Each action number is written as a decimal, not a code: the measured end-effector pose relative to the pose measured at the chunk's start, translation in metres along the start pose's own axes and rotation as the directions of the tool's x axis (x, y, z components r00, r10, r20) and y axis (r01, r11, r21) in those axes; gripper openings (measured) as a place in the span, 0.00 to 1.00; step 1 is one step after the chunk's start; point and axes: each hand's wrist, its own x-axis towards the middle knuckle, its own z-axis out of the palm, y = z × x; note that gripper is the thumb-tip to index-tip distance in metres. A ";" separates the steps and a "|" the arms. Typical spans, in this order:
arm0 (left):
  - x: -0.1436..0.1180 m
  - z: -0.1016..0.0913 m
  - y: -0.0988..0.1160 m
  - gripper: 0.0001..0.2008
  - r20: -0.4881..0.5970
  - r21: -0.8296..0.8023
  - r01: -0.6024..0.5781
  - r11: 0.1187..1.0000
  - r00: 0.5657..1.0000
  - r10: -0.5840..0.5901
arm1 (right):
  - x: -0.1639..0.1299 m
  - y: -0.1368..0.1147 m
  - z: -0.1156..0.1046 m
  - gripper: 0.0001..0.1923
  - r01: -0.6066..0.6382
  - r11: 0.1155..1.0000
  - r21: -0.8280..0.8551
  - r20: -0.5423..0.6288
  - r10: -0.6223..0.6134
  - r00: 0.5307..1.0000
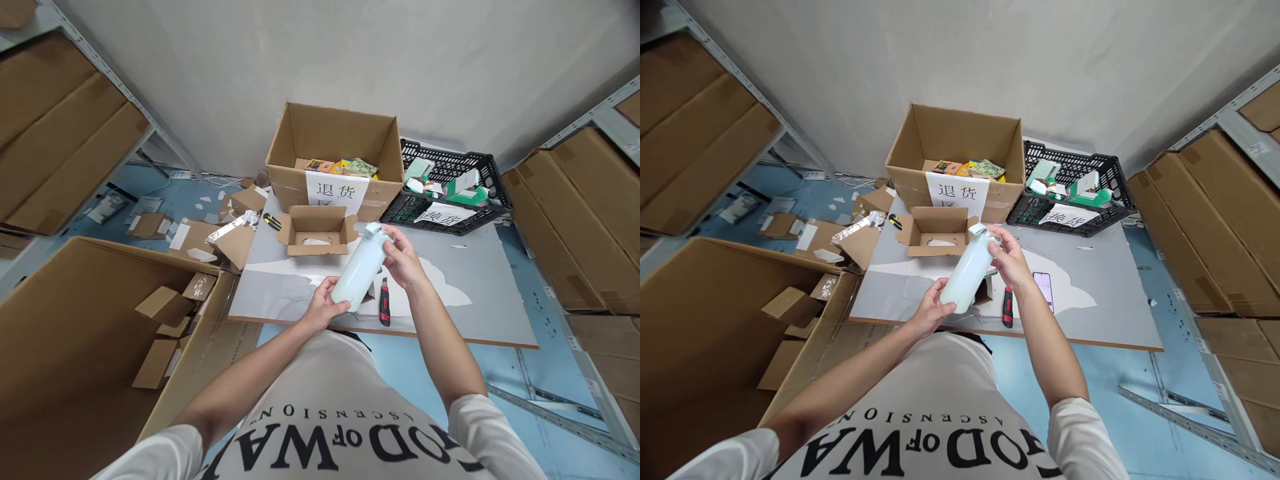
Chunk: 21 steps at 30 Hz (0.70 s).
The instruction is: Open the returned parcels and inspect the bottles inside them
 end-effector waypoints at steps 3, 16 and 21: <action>-0.001 0.000 0.000 0.31 0.028 -0.052 0.044 0.998 0.999 -0.042 | -0.004 -0.005 -0.002 0.26 -0.034 0.999 0.039 0.077 0.031 0.997; -0.003 -0.005 -0.004 0.29 0.135 -0.094 0.130 0.987 0.984 -0.117 | 0.001 0.001 -0.002 0.24 -0.027 0.999 0.016 0.015 0.027 1.000; 0.008 -0.016 -0.008 0.34 0.145 0.052 -0.066 0.996 0.988 0.058 | -0.006 -0.019 -0.011 0.24 0.164 0.981 -0.100 -0.111 -0.174 0.978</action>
